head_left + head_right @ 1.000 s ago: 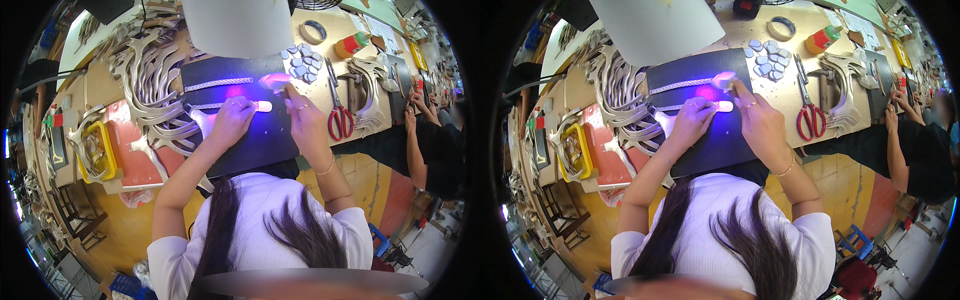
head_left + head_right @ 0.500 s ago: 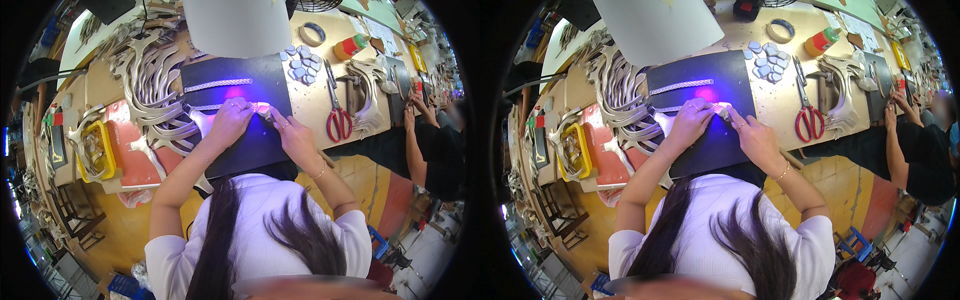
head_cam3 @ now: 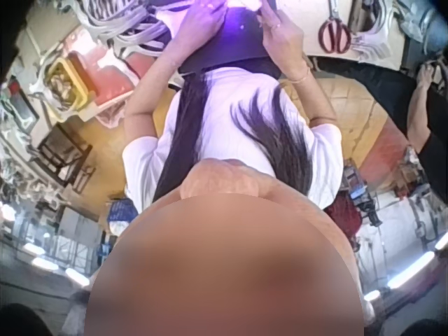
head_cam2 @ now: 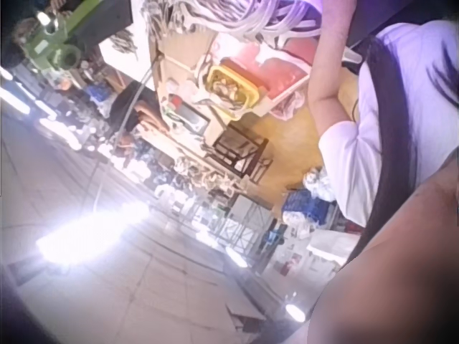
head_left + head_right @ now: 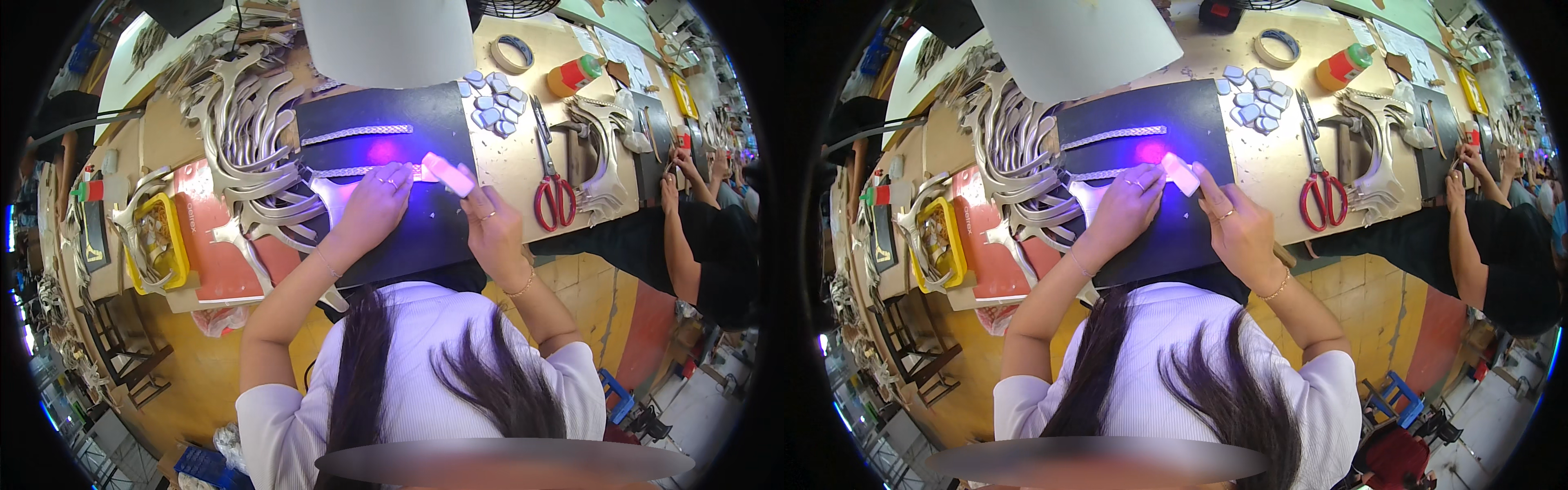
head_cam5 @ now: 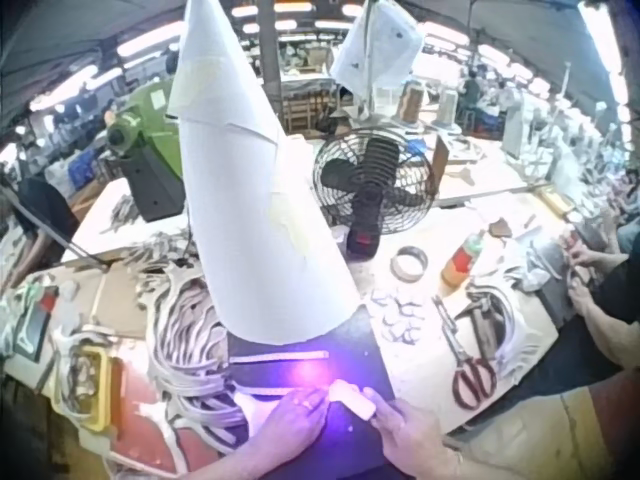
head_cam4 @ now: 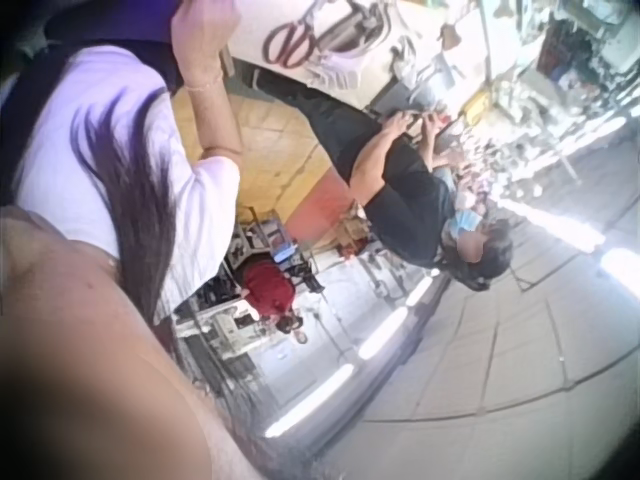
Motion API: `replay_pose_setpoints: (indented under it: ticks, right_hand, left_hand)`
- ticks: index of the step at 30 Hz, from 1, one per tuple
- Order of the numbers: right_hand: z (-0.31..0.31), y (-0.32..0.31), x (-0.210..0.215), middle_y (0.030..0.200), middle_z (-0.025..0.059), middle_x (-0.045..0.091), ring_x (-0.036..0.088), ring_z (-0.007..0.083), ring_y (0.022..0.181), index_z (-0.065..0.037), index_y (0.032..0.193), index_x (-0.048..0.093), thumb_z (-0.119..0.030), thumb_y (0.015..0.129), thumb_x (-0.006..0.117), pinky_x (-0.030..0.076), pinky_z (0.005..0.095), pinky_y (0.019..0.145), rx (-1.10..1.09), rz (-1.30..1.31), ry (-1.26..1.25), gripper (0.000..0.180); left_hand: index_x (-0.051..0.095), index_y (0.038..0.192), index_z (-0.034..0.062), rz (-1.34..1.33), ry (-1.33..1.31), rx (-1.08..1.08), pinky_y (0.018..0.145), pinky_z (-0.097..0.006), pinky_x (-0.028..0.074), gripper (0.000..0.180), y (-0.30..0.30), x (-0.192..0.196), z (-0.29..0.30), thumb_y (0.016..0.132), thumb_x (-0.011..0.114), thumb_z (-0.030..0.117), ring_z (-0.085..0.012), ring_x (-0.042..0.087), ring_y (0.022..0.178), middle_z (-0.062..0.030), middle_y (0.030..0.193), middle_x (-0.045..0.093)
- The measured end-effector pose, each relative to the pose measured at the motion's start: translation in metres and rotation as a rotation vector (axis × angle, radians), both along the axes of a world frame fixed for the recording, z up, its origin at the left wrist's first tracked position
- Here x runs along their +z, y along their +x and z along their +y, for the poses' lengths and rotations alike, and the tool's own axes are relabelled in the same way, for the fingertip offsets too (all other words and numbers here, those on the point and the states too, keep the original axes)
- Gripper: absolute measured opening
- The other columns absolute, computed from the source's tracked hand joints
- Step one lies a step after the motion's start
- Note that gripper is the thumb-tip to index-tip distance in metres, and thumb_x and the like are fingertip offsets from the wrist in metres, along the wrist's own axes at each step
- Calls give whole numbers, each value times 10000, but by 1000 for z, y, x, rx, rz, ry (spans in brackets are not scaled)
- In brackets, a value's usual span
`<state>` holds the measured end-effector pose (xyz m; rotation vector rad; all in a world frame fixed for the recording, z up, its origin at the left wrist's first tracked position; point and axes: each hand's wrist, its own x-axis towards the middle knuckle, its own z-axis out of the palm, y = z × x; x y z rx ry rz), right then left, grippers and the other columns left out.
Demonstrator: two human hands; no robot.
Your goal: The person assembles decorative components by hand, using a hammer to tap small pieces into place and scissors to trim a braided cord. They repeatedly position and secure small parts on a work surface under a focused light.
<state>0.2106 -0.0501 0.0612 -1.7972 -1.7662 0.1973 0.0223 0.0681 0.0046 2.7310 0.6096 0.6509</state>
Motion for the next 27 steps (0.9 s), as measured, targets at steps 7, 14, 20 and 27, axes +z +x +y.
replay_pose_setpoints:
  ticks: [7, 14, 20, 27]
  right_hand:
    - [5, 6, 6, 771, 120, 592, 599, 316, 615, -129, 1427, 558, -36, 928, 639, 487, 414, 551, -16, 37, 7, 514]
    - [15, 7, 9, 750, 115, 601, 624, 307, 599, -166, 1441, 540, -114, 940, 642, 510, 405, 536, 17, -160, -206, 514]
    - [24, 10, 4, 799, 134, 649, 665, 335, 653, -161, 1449, 511, -183, 984, 569, 548, 439, 581, 16, -28, -63, 469]
    - [28, 16, 2, 818, 153, 659, 670, 354, 670, -180, 1463, 490, -195, 996, 542, 560, 465, 621, 41, -190, -427, 471]
  left_hand:
    - [661, 1106, -49, 56, 32, -6, 958, -434, 481, 308, 0, 0, -2, 831, 677, 89, -303, 584, 1150, -150, 1199, 628]
    - [666, 1098, -43, 83, 20, -24, 970, -426, 471, 293, 0, 2, 1, 846, 665, 107, -295, 575, 1154, -138, 1186, 623]
    - [670, 1106, -32, 68, -36, -13, 996, -433, 463, 276, -1, 0, 1, 863, 649, 98, -297, 571, 1174, -135, 1203, 627]
    - [590, 1334, 108, 336, -44, -133, 1119, -478, 388, 515, -45, 39, 29, 827, 623, 28, -327, 454, 1375, -138, 1443, 513]
